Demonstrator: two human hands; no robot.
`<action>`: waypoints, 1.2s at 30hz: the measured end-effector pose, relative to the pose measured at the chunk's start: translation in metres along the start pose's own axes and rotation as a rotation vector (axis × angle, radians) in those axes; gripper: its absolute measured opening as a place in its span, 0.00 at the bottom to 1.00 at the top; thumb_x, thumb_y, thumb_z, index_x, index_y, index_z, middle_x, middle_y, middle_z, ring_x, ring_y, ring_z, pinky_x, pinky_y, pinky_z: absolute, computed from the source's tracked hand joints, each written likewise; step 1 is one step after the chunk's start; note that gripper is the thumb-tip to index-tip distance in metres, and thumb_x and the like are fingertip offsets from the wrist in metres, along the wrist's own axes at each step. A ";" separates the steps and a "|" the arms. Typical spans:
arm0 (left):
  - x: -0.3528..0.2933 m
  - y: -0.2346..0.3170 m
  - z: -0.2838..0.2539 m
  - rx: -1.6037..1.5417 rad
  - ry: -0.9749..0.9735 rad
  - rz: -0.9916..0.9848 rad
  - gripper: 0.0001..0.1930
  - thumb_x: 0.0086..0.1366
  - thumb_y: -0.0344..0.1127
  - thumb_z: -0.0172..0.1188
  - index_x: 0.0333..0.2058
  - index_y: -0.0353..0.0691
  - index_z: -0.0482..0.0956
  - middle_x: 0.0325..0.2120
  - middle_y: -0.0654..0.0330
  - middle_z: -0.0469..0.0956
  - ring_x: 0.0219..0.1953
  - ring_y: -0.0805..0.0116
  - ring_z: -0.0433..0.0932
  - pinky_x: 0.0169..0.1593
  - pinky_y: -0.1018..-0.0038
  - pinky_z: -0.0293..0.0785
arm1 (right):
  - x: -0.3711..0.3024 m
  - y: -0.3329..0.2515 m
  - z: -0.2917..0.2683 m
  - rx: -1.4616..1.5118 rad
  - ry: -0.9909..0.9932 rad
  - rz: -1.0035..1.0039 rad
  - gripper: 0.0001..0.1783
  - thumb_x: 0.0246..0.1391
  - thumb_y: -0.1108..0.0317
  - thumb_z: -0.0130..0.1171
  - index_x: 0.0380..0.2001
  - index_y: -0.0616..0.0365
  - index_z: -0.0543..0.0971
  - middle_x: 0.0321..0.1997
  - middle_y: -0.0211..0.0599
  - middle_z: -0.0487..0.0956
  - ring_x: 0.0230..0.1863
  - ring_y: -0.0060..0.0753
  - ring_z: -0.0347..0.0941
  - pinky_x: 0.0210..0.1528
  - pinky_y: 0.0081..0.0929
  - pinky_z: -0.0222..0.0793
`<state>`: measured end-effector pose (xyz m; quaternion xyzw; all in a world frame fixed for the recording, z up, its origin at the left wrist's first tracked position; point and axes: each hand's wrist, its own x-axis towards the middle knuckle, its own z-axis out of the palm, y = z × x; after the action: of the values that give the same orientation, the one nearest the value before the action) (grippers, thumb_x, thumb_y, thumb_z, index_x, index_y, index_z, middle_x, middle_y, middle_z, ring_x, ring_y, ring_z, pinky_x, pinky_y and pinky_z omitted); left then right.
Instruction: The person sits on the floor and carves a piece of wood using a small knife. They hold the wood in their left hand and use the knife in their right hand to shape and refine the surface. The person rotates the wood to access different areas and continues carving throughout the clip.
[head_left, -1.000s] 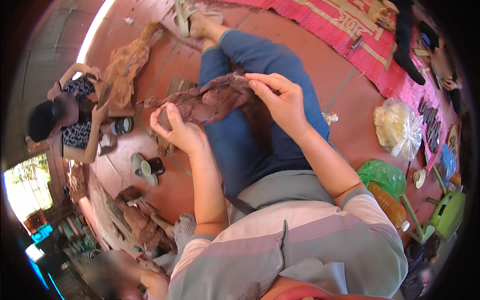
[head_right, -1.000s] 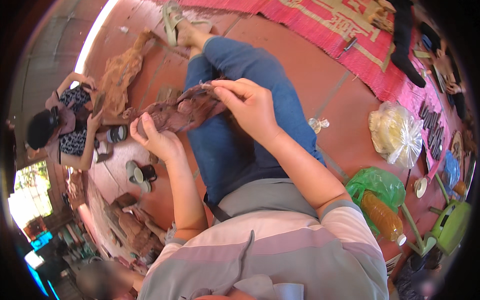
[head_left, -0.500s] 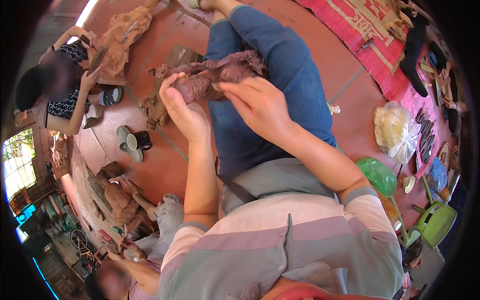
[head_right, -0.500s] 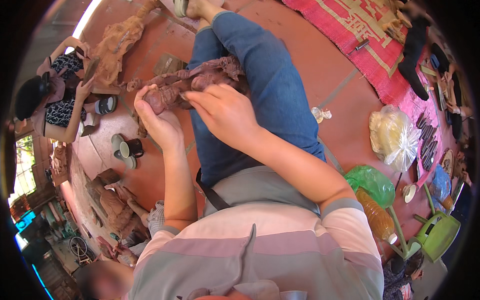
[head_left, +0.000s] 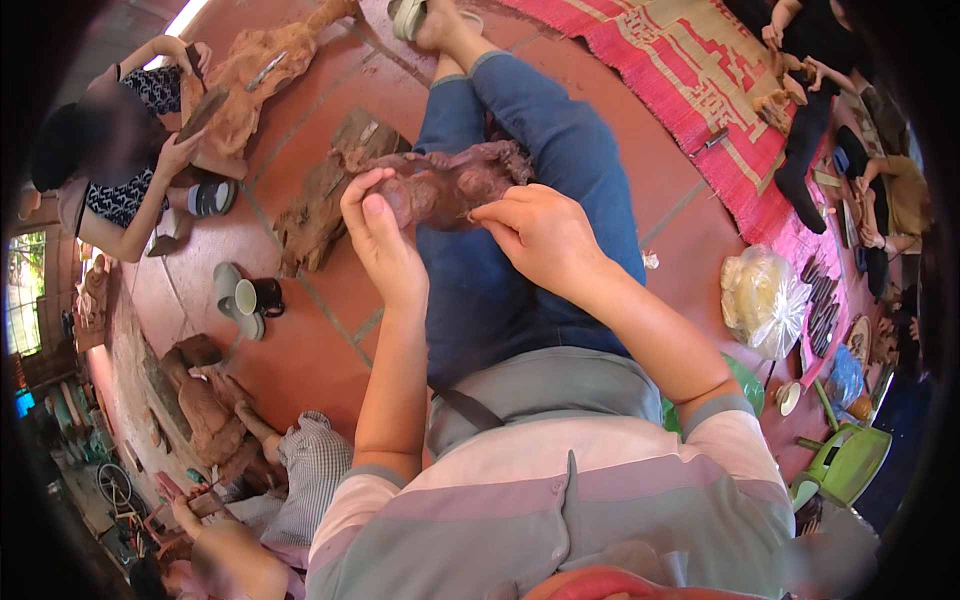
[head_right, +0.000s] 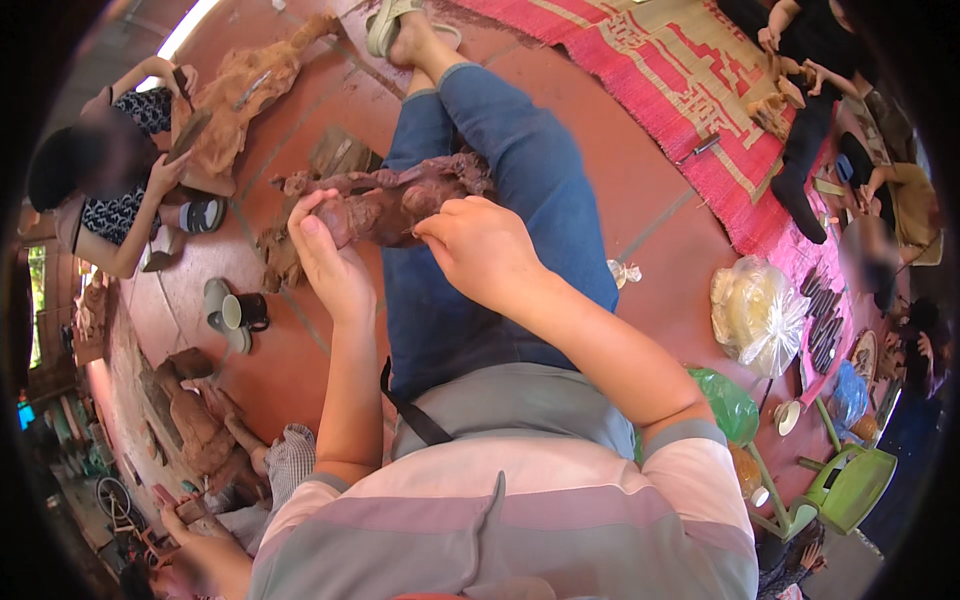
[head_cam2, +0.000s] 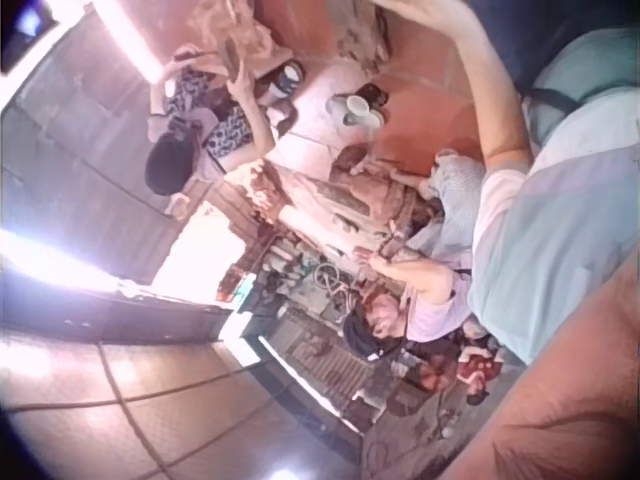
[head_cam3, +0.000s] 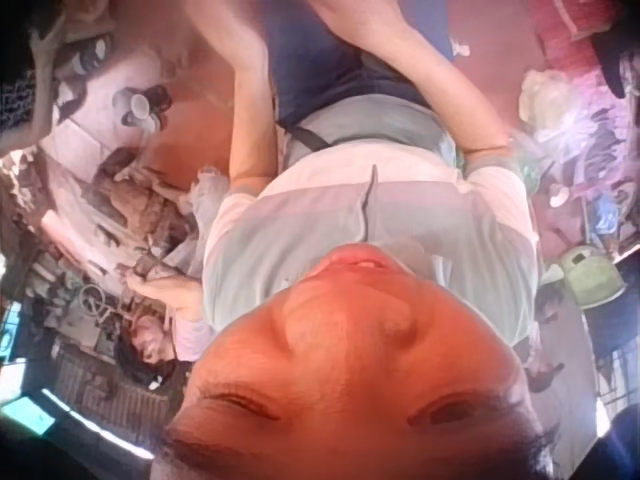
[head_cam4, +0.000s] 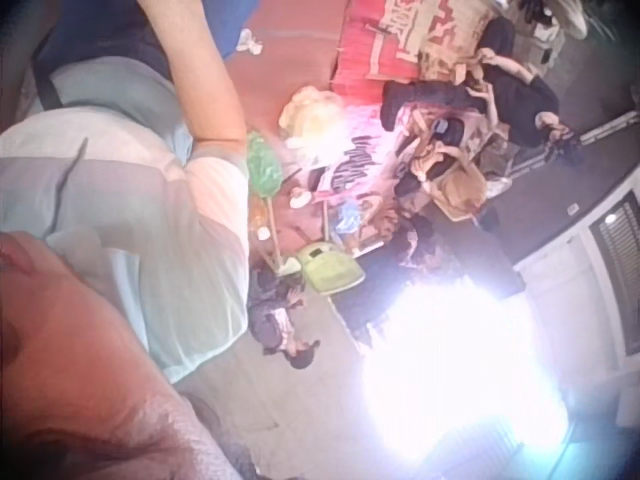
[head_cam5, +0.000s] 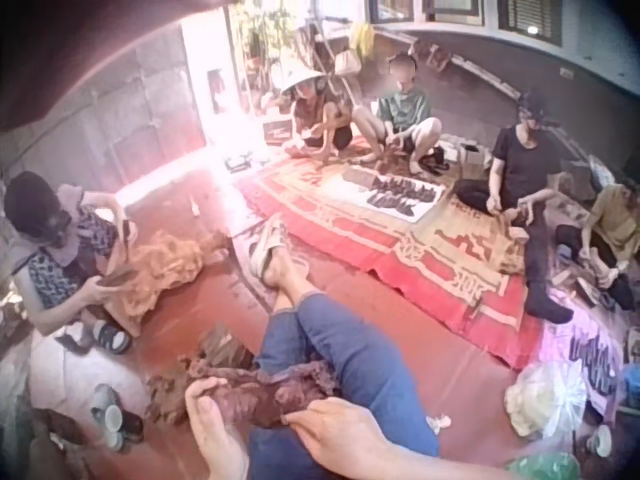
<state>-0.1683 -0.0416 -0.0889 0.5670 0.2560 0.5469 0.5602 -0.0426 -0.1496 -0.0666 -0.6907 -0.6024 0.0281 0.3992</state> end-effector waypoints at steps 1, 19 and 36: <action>0.003 -0.001 0.007 0.014 -0.018 0.031 0.18 0.72 0.46 0.43 0.48 0.36 0.67 0.46 0.56 0.70 0.51 0.68 0.68 0.57 0.72 0.63 | 0.004 0.004 -0.011 0.010 0.043 0.000 0.10 0.46 0.72 0.61 0.35 0.55 0.82 0.23 0.34 0.74 0.29 0.39 0.73 0.33 0.33 0.70; 0.003 0.005 -0.010 0.525 -0.135 0.170 0.21 0.72 0.44 0.39 0.53 0.32 0.63 0.51 0.48 0.66 0.55 0.56 0.66 0.61 0.61 0.60 | -0.003 -0.013 0.008 -0.075 -0.095 0.135 0.06 0.47 0.68 0.55 0.26 0.59 0.77 0.31 0.40 0.77 0.37 0.41 0.74 0.38 0.36 0.70; 0.008 0.009 -0.006 0.506 -0.075 0.124 0.18 0.73 0.41 0.39 0.48 0.30 0.68 0.47 0.50 0.70 0.52 0.58 0.69 0.57 0.65 0.64 | -0.002 -0.022 0.002 -0.041 -0.345 0.231 0.08 0.45 0.69 0.56 0.28 0.62 0.78 0.29 0.46 0.79 0.35 0.44 0.77 0.38 0.37 0.71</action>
<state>-0.1746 -0.0348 -0.0791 0.7235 0.3286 0.4774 0.3750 -0.0623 -0.1511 -0.0563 -0.7481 -0.5792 0.1790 0.2701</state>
